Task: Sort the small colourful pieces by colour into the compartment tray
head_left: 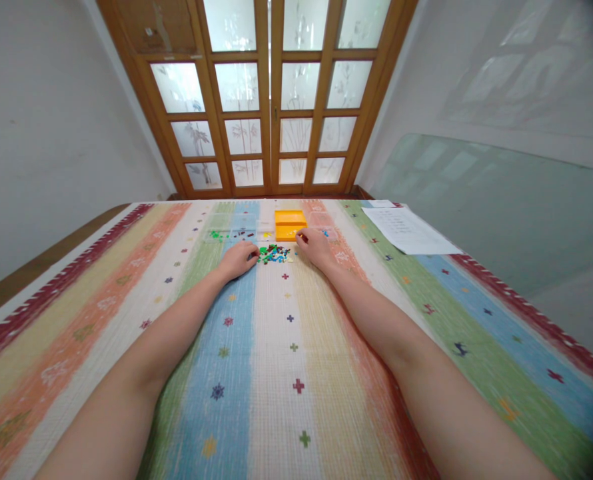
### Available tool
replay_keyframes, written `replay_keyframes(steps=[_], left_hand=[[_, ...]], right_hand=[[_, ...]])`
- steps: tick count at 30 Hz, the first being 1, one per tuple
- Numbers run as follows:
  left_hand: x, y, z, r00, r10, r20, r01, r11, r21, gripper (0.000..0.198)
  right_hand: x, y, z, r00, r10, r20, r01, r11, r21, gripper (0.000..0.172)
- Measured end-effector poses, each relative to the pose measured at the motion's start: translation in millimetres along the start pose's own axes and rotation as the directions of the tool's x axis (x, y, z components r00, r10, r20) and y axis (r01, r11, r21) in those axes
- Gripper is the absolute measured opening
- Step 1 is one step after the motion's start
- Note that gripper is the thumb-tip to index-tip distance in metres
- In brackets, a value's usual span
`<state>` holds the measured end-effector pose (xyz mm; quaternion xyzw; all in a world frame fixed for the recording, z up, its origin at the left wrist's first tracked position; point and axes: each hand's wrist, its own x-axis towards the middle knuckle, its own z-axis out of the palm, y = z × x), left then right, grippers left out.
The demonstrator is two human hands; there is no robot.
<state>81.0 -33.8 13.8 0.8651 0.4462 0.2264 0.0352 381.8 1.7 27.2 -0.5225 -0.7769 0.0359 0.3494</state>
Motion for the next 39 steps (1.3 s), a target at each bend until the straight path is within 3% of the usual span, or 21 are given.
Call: replay_keyframes(steps=[11,14,18,22,26,29,31,33,35,39], left_hand=[[0.7,1.5,-1.7,1.000,-0.014,0.014,0.014,1.000,-0.019,0.019],[0.8,2.0,-2.3,0.993,-0.111,-0.033,0.110,0.993,-0.042,0.020],[1.1,-6.5,-0.1,0.949,-0.274,-0.156,0.244,0.951,-0.188,0.020],[2.2,-24.1,4.7,0.877,-0.425,-0.225,0.299,0.849,-0.436,0.024],[4.1,-38.2,6.7,0.797,-0.572,-0.194,0.303,0.656,-0.692,0.041],[4.5,-42.7,4.9,0.782,-0.613,-0.113,0.295,0.524,-0.799,0.063],[4.3,-44.2,3.6,0.782,-0.619,-0.073,0.310,0.488,-0.816,0.071],[3.8,-45.0,3.0,0.787,-0.614,-0.066,0.322,0.500,-0.804,0.073],[2.6,-44.4,3.2,0.801,-0.591,-0.094,0.331,0.569,-0.753,0.069],[-0.7,-34.5,2.9,0.894,-0.413,-0.170,0.303,0.841,-0.448,0.051]], right_hand=[[0.7,3.0,3.7,1.000,0.001,0.004,-0.001,1.000,-0.003,0.019],[1.5,4.5,5.3,1.000,0.000,0.001,0.000,1.000,-0.008,0.020],[1.4,4.0,5.0,1.000,-0.008,0.001,0.008,1.000,-0.011,0.022],[0.5,1.5,3.0,1.000,-0.007,0.006,0.007,1.000,-0.012,0.022],[-0.4,-0.8,1.1,1.000,0.001,0.018,-0.001,1.000,-0.020,0.021],[-0.9,-1.9,0.2,1.000,-0.001,0.022,0.001,1.000,-0.020,0.021],[-1.1,-2.4,-0.4,1.000,-0.003,0.025,0.004,1.000,-0.019,0.021],[-1.3,-3.2,-1.1,1.000,-0.003,0.027,0.003,1.000,-0.020,0.022],[-1.6,-4.1,-1.8,1.000,0.000,0.028,0.001,1.000,-0.020,0.022],[-2.1,-4.6,-2.0,1.000,-0.006,0.025,0.007,1.000,-0.017,0.022]])
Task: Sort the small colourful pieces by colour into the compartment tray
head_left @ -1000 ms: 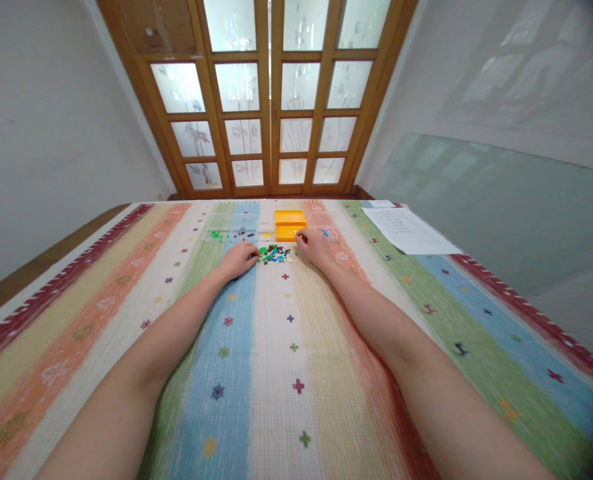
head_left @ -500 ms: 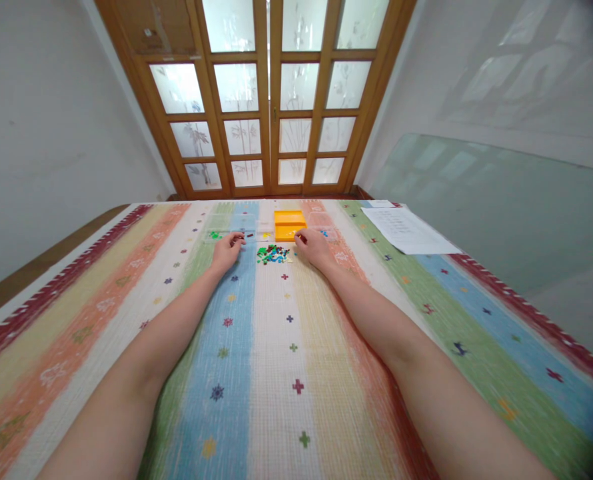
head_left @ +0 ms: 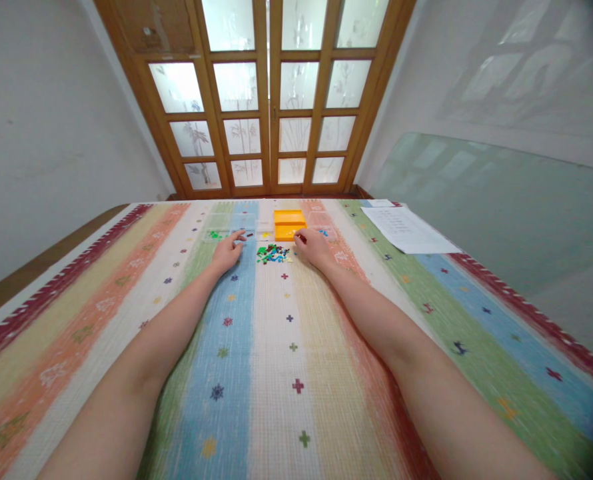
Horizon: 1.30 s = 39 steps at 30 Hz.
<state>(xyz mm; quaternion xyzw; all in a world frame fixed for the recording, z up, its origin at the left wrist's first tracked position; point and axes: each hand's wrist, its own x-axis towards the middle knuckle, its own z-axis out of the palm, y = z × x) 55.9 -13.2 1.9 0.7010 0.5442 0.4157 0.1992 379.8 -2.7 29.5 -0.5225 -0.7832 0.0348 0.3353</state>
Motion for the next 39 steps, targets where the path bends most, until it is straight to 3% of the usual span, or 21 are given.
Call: replay_keyframes(steps=[3,7,12,26,29,33,39], left_hand=[[-5.9,11.8,3.8,0.969,0.200,0.147,-0.228,0.951,0.208,0.035],[-9.4,23.8,9.6,0.887,0.351,0.300,-0.430,0.864,0.261,0.031],[-9.4,25.9,10.4,0.869,0.345,0.354,-0.453,0.843,0.289,0.031],[-9.8,27.0,9.6,0.874,0.352,0.336,-0.445,0.857,0.261,0.014],[-9.0,26.5,8.7,0.911,0.313,0.267,-0.382,0.885,0.265,0.015],[-5.6,18.8,5.8,0.983,0.161,0.086,-0.177,0.959,0.222,0.015],[7.8,-9.2,-4.6,0.985,-0.001,-0.175,-0.008,0.999,-0.050,0.010]], right_hand=[[-0.2,0.8,0.9,1.000,-0.008,-0.004,0.008,1.000,0.001,0.022],[-0.2,1.3,1.1,1.000,-0.007,0.002,0.007,1.000,-0.002,0.021],[-0.6,1.1,0.7,1.000,-0.001,0.017,0.001,1.000,0.003,0.020],[-0.7,3.1,2.1,0.999,-0.015,0.029,0.015,1.000,0.027,0.022],[-0.6,2.4,1.6,0.999,-0.013,0.039,0.012,1.000,0.028,0.021],[-0.9,-0.3,-0.7,0.999,-0.005,0.053,0.003,1.000,0.026,0.020],[-1.1,3.8,3.7,0.999,-0.017,0.047,0.016,0.999,0.036,0.021]])
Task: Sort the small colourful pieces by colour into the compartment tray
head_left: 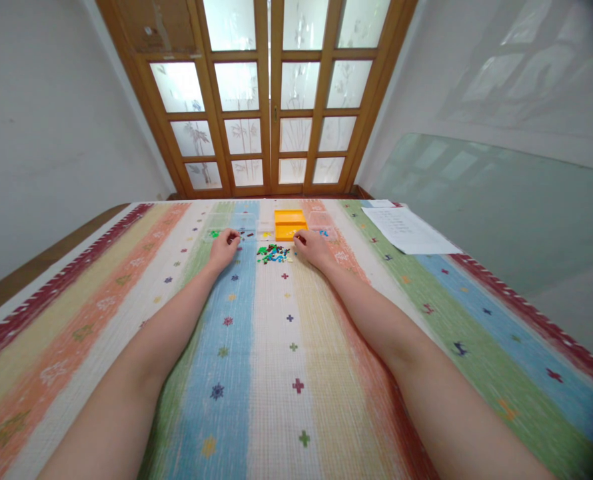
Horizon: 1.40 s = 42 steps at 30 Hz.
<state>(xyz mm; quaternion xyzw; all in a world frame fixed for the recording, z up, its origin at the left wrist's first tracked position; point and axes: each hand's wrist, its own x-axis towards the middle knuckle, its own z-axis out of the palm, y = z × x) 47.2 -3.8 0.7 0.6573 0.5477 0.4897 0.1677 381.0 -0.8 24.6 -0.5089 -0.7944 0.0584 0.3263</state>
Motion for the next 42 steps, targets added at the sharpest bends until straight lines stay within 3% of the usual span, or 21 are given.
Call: replay_keyframes(steps=[4,8,16,25,29,32,34,36,39,42], left_hand=[[10.0,-11.5,-8.7,0.973,-0.170,-0.157,0.136,0.970,-0.203,0.015],[14.3,-12.7,-17.6,0.920,-0.316,-0.230,0.217,0.902,-0.372,0.019],[16.5,-16.1,-33.3,0.821,-0.466,-0.331,0.273,0.828,-0.490,0.017],[15.4,-22.8,-34.8,0.835,-0.478,-0.272,0.302,0.812,-0.498,0.041],[15.9,-29.0,-31.8,0.884,-0.384,-0.267,0.291,0.899,-0.328,0.039],[12.2,-25.5,-27.9,0.952,-0.234,-0.196,0.224,0.972,-0.072,0.033],[7.4,-17.9,-24.3,0.989,-0.118,-0.086,0.124,0.989,0.077,0.030],[1.6,-7.5,-19.9,0.998,-0.002,0.067,-0.010,0.985,0.172,0.028],[-7.0,10.0,-12.8,0.929,0.161,0.334,-0.244,0.943,0.225,0.025],[-13.9,26.4,-6.3,0.839,0.225,0.495,-0.374,0.900,0.224,0.023]], right_hand=[[0.7,3.1,3.2,1.000,-0.020,-0.003,0.020,1.000,-0.009,0.022],[0.4,0.9,1.3,1.000,-0.009,0.016,0.009,1.000,-0.014,0.022],[0.0,-0.2,0.5,1.000,-0.023,0.013,0.023,1.000,0.006,0.020],[0.9,-0.2,0.9,0.999,-0.014,0.033,0.014,1.000,0.012,0.020],[0.3,-0.7,0.1,0.999,-0.008,0.036,0.007,1.000,0.029,0.019],[0.3,0.9,1.5,0.999,-0.022,0.027,0.021,0.999,0.029,0.019],[0.7,2.8,3.2,0.999,-0.037,0.014,0.037,0.999,0.022,0.020],[1.0,4.6,4.8,0.999,-0.041,0.009,0.041,0.999,0.013,0.020],[1.1,6.0,5.9,0.999,-0.040,0.018,0.039,0.999,0.017,0.020],[1.4,6.4,6.1,0.999,-0.043,0.029,0.042,0.999,0.028,0.021]])
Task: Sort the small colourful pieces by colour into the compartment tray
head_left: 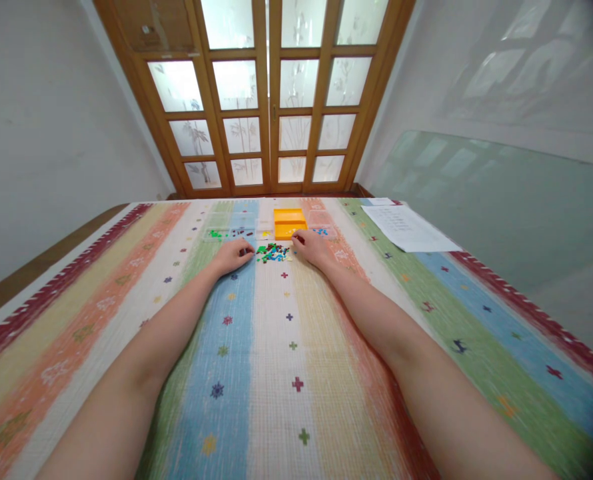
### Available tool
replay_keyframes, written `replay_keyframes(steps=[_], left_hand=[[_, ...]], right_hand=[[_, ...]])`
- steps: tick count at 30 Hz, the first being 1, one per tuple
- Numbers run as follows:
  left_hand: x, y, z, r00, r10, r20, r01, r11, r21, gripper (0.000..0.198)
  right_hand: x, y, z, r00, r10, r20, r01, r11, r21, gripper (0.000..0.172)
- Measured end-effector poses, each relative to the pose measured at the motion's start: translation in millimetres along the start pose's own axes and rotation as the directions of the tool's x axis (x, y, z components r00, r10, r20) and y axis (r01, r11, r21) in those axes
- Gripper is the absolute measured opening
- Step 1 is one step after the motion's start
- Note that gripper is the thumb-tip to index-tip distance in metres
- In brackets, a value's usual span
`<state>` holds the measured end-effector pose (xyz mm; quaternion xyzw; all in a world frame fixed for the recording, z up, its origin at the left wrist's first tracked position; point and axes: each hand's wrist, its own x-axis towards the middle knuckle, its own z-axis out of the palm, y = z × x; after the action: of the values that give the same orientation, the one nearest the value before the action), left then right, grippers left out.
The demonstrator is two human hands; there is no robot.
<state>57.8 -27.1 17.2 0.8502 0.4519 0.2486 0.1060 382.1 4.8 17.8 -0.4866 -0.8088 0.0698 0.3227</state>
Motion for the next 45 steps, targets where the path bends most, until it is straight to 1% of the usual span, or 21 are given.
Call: replay_keyframes(steps=[2,5,9,14,17,20,24,27,30,32,37,45], left_hand=[[0.8,9.9,0.7,0.998,0.046,0.051,-0.048,0.999,0.024,0.021],[1.8,18.7,1.3,0.993,0.081,0.084,-0.084,0.996,0.034,0.018],[2.7,20.8,2.6,0.991,0.093,0.099,-0.096,0.995,0.033,0.016],[3.7,19.6,3.8,0.991,0.102,0.084,-0.104,0.994,0.027,0.017],[3.9,19.9,3.3,0.991,0.096,0.090,-0.099,0.995,0.030,0.018],[3.9,19.6,3.5,0.992,0.090,0.092,-0.093,0.995,0.033,0.018],[4.3,17.9,5.6,0.995,0.067,0.071,-0.072,0.996,0.057,0.016],[4.9,19.1,6.3,0.996,0.047,0.071,-0.053,0.995,0.082,0.016],[5.1,23.9,5.7,0.997,0.058,0.059,-0.062,0.995,0.081,0.019],[4.9,28.0,5.4,0.994,0.091,0.058,-0.095,0.994,0.059,0.024],[4.1,34.0,6.2,0.975,0.192,0.114,-0.197,0.980,0.031,0.031],[4.5,31.9,7.1,0.972,0.195,0.130,-0.212,0.968,0.137,0.032]], right_hand=[[0.7,0.4,0.6,1.000,0.006,0.008,-0.006,1.000,-0.009,0.021],[1.9,1.4,2.6,1.000,0.014,0.012,-0.014,0.999,-0.029,0.022],[2.3,2.6,4.8,1.000,0.011,0.012,-0.010,0.999,-0.038,0.022],[2.1,0.6,2.0,1.000,0.008,0.011,-0.007,0.999,-0.035,0.021],[2.8,-6.9,-1.2,1.000,-0.012,0.017,0.011,1.000,0.005,0.021],[3.5,-20.4,-1.0,0.997,-0.051,0.055,0.048,0.998,0.042,0.023],[2.0,-39.2,6.0,0.986,-0.150,0.079,0.145,0.987,0.066,0.021],[-1.4,-46.0,11.6,0.975,-0.202,0.089,0.198,0.979,0.055,0.021],[-4.3,-44.2,14.2,0.975,-0.201,0.096,0.198,0.979,0.041,0.020],[-4.8,-40.0,14.6,0.981,-0.177,0.082,0.175,0.984,0.033,0.021],[-3.1,-30.5,15.8,0.990,-0.129,0.049,0.128,0.991,0.033,0.026],[-2.1,-29.9,20.2,0.986,-0.158,0.055,0.159,0.987,0.002,0.024]])
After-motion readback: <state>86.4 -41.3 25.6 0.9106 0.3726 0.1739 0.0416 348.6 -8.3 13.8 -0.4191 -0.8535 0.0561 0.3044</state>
